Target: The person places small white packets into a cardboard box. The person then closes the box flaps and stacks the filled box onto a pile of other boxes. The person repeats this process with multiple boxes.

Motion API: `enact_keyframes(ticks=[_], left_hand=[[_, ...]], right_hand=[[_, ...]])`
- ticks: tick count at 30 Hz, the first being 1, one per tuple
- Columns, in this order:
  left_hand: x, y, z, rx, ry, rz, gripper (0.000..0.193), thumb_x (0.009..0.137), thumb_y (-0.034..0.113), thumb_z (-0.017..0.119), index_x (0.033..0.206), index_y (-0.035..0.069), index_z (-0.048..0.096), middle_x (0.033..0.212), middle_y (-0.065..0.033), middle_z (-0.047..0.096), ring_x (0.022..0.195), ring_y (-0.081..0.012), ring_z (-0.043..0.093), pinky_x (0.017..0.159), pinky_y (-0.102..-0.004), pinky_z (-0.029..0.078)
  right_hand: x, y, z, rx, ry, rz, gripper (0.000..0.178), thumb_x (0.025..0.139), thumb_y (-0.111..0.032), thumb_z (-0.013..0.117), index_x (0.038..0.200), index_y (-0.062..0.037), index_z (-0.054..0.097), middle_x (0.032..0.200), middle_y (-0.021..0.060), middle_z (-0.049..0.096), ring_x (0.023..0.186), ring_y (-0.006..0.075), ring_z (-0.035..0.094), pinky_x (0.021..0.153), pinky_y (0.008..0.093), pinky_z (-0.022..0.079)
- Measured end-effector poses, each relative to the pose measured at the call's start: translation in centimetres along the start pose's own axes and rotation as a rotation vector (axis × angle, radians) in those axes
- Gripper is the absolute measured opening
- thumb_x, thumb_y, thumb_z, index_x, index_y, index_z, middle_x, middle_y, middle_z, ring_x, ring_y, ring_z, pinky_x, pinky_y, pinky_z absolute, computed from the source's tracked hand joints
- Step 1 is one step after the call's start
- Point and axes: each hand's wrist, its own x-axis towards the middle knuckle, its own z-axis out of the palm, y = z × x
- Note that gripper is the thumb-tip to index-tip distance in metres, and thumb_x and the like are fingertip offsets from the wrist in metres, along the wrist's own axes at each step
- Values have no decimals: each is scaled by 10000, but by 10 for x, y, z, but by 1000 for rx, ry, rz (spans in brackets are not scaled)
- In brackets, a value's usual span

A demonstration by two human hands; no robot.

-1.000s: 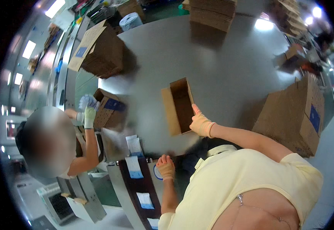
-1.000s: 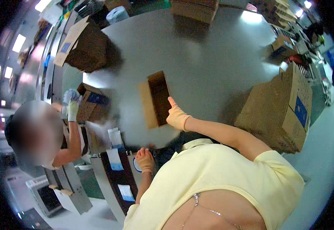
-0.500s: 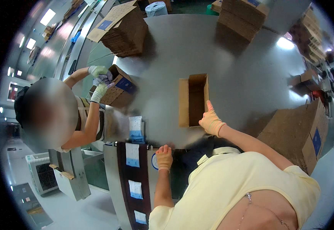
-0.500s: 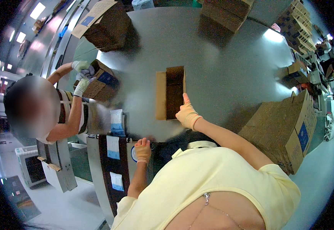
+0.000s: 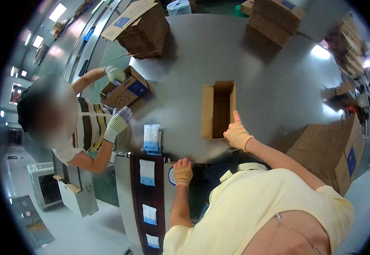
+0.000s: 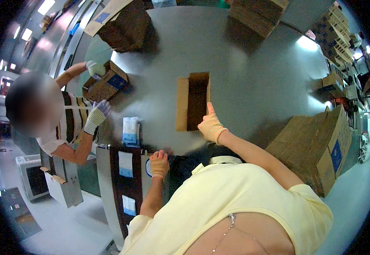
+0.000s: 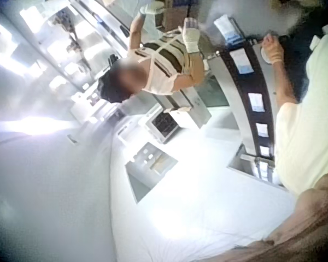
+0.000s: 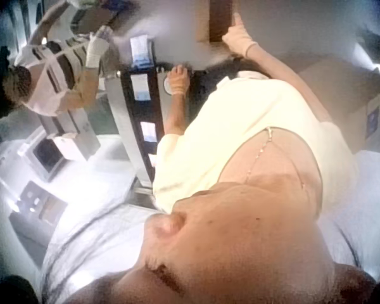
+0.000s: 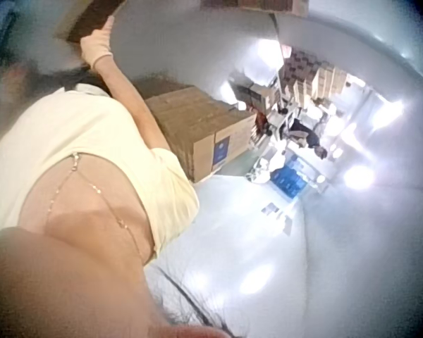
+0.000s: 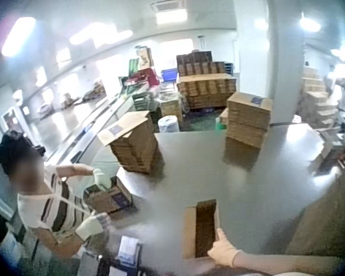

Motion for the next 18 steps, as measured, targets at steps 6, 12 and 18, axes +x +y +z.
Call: enact_keyframes(ticks=[6, 12, 18], left_hand=[[5, -1, -6, -13, 8, -2, 123, 727, 148, 594, 845, 123, 618, 1013, -21, 545, 995, -224, 524, 784, -401, 410], [1, -2, -6, -25, -25, -14, 106, 728, 159, 594, 827, 128, 620, 999, -20, 547, 986, -218, 527, 790, -387, 420], [2, -1, -2, 0, -18, -32, 93, 727, 160, 592, 812, 134, 619, 974, -16, 551, 978, -208, 531, 783, -376, 423]], right_hand=[[4, -2, 1, -86, -74, 45, 248, 821, -363, 632, 1018, -228, 696, 847, -16, 681, 997, 169, 618, 1102, 662, 55], [2, -1, 3, -33, -72, 31, 246, 830, -354, 620, 1032, -232, 690, 847, -18, 685, 989, 175, 616, 1104, 668, 44], [3, -1, 4, -43, -80, 25, 252, 838, -362, 612, 1045, -238, 685, 864, -26, 690, 990, 174, 614, 1099, 678, 40]])
